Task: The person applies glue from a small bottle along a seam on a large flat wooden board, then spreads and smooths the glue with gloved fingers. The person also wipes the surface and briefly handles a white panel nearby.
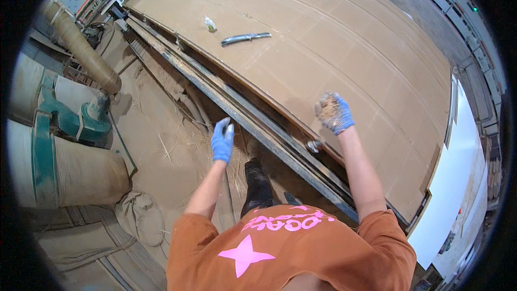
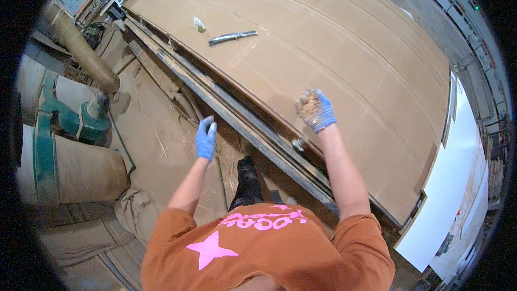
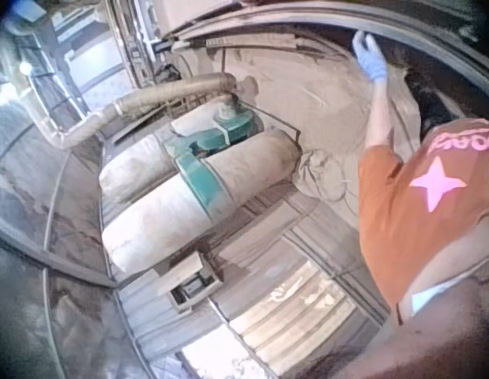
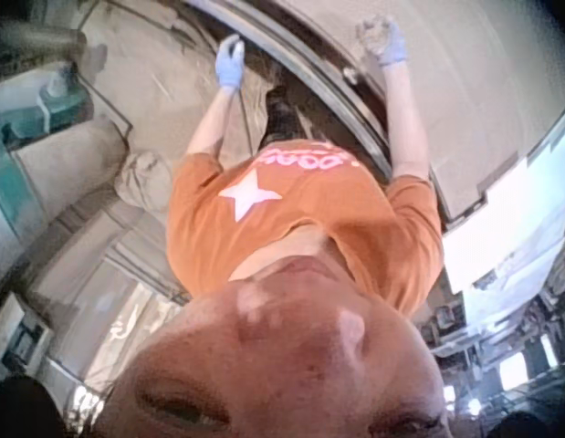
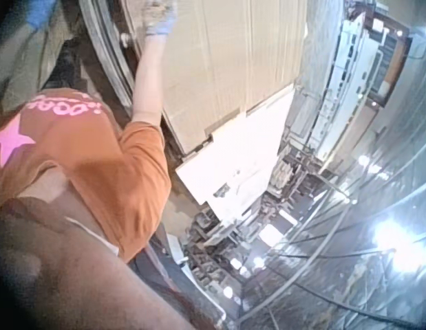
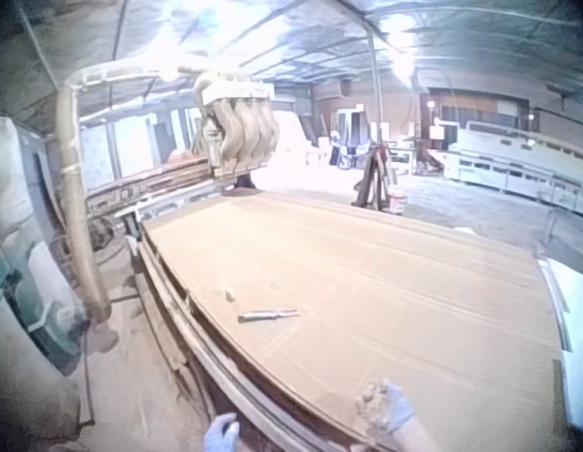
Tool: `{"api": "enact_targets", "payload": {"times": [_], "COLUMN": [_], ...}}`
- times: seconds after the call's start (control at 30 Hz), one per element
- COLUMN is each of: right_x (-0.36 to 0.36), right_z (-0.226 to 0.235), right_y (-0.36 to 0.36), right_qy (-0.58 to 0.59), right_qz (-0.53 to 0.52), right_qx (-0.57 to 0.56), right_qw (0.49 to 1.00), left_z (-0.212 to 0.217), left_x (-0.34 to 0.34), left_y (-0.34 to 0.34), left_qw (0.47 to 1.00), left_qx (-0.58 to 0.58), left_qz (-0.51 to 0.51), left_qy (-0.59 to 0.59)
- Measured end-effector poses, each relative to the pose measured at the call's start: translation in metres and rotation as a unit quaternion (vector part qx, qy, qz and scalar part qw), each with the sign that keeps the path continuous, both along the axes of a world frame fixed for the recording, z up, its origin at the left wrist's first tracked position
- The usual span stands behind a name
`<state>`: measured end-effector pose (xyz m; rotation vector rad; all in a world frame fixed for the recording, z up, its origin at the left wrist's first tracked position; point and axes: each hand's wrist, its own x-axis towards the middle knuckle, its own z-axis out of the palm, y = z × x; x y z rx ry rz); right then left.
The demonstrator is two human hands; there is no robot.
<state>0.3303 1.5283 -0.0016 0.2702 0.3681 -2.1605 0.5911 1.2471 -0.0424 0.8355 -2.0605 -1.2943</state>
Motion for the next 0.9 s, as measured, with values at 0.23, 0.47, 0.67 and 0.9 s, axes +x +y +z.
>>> {"api": "enact_targets", "payload": {"times": [0.23, 0.47, 0.67, 0.9], "right_x": [-0.105, -0.172, -0.225, -0.262], "right_z": [-0.002, -0.012, -0.011, -0.003], "right_y": [-0.091, -0.178, -0.237, -0.332], "right_qy": [0.003, -0.026, 0.166, 0.111], "right_qz": [-0.117, -0.163, -0.048, 0.019], "right_qx": [0.116, 0.195, 0.277, 0.293], "right_qw": [0.986, 0.967, 0.945, 0.95], "left_z": [0.031, 0.026, 0.03, 0.029], "left_x": [-0.196, -0.295, -0.308, -0.299], "left_y": [-0.153, -0.243, -0.281, -0.299], "left_qw": [0.933, 0.889, 0.838, 0.836], "left_qx": [-0.344, -0.385, -0.373, -0.335], "left_qz": [-0.104, -0.225, -0.394, -0.433], "left_qy": [-0.01, -0.099, -0.064, -0.035]}}
